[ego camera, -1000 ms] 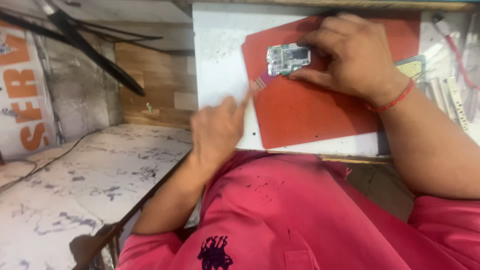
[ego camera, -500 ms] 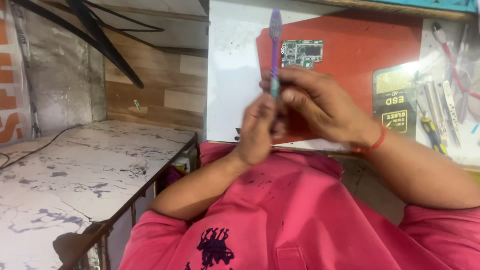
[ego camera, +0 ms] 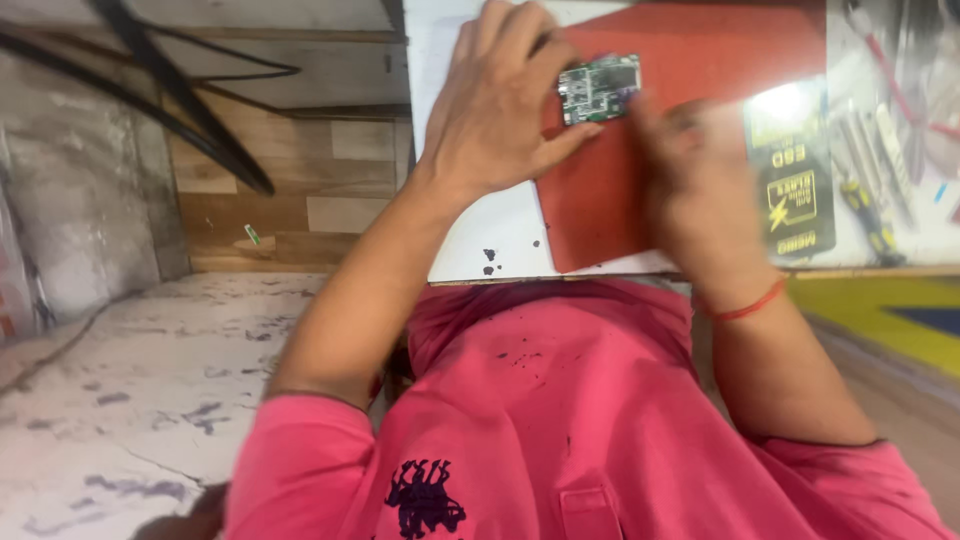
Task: The person cleans a small circuit board with a brush and then uses a hot air gun to apply heat to specific components. The task involves precise manipulation of the board and tools on a workbench.
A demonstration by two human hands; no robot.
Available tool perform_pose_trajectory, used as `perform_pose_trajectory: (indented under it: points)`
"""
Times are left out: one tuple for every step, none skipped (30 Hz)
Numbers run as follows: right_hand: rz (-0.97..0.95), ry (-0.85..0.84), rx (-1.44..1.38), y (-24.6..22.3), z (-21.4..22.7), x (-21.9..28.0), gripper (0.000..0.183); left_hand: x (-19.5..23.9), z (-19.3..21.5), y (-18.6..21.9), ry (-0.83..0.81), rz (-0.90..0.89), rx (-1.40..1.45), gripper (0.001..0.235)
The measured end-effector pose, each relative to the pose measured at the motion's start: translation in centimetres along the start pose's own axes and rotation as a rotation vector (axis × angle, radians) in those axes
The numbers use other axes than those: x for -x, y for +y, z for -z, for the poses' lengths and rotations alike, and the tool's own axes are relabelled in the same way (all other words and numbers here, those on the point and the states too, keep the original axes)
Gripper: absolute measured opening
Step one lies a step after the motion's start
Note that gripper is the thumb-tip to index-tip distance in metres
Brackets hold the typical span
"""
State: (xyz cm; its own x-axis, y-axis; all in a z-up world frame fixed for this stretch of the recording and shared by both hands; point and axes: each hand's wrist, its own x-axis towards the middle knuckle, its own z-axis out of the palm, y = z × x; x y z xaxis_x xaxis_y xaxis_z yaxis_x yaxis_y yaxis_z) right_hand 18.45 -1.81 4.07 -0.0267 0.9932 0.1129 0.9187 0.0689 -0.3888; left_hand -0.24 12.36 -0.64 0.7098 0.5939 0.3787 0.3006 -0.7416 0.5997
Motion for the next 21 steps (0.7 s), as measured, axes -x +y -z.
perform_pose_trajectory:
  points:
    - [-0.039, -0.039, 0.019, 0.1, -0.9, 0.8, 0.067, 0.2, -0.2, -0.1, 0.009, 0.010, -0.005, 0.053]
    - [-0.058, -0.026, 0.033, 0.5, -1.6, 1.4, 0.062, 0.4, -0.2, 0.0, 0.019, 0.019, -0.011, 0.053]
    - [-0.072, -0.012, 0.053, 1.1, -2.1, 2.0, 0.058, 0.5, -0.3, 0.0, 0.034, 0.026, -0.017, 0.052]
    - [-0.086, 0.002, 0.073, 1.5, -2.6, 2.6, 0.054, 0.5, -0.2, 0.0, 0.023, 0.023, -0.007, 0.052]
    - [-0.058, 0.018, 0.086, 2.1, -2.7, 2.8, 0.053, 0.6, -0.2, 0.1, 0.029, 0.037, -0.001, 0.052]
    - [-0.029, 0.034, 0.098, 2.2, -2.7, 3.1, 0.052, 0.7, -0.2, 0.3, 0.035, 0.050, 0.005, 0.051]
    - [0.021, 0.059, 0.108, 2.7, -2.7, 2.2, 0.052, 0.3, 0.0, 0.0, 0.045, 0.054, 0.010, 0.050]
    - [0.022, 0.022, 0.090, 2.9, -2.6, 1.3, 0.055, -0.1, 0.2, -0.4, 0.054, 0.058, 0.016, 0.048]
    - [0.002, -0.029, 0.055, 2.2, -2.6, 1.5, 0.058, 0.3, 0.3, -0.3, 0.036, 0.071, 0.030, 0.047]
    - [-0.017, -0.080, 0.021, 1.6, -2.6, 1.5, 0.062, 0.6, 0.2, -0.4, 0.035, 0.079, 0.018, 0.048]
    - [-0.039, -0.036, 0.014, 1.2, -2.2, 1.7, 0.058, 0.6, -0.2, -0.5, 0.040, 0.077, 0.017, 0.050]
    - [-0.061, 0.009, 0.007, 0.9, -1.6, 1.6, 0.055, 0.7, -0.5, -0.4, 0.045, 0.076, 0.015, 0.051]
    - [-0.056, 0.068, -0.001, 1.1, -1.1, 0.5, 0.051, 0.4, -0.4, -0.6, 0.054, 0.069, 0.024, 0.052]
    - [-0.050, -0.007, 0.020, 0.7, -0.8, -0.1, 0.054, 0.1, -0.3, -0.8, 0.062, 0.062, 0.033, 0.052]
    - [-0.053, -0.090, 0.022, 0.0, -0.8, -0.3, 0.057, 0.4, 0.0, -0.8, 0.050, 0.064, 0.039, 0.053]
    - [-0.052, -0.172, 0.025, -0.2, -0.8, -0.7, 0.061, 0.5, 0.4, -1.0, 0.046, 0.078, 0.016, 0.053]
    - [-0.065, -0.102, 0.023, -0.4, -0.6, -0.4, 0.055, 0.4, 0.1, -0.9, 0.036, 0.078, 0.023, 0.054]
    - [-0.076, -0.032, 0.022, -0.4, -0.3, -0.3, 0.050, 0.5, -0.1, -0.6, 0.026, 0.078, 0.029, 0.054]
    - [-0.060, 0.051, 0.031, 0.0, 0.0, -1.0, 0.044, 0.0, -0.2, -0.6, 0.038, 0.075, 0.043, 0.055]
    - [-0.046, -0.013, 0.039, 0.0, 0.3, -1.4, 0.049, -0.5, -0.3, -0.6, 0.050, 0.072, 0.057, 0.056]
    - [-0.019, -0.085, 0.021, -0.2, 0.1, -1.8, 0.054, -0.2, 0.1, -0.7, 0.053, 0.090, 0.051, 0.058]
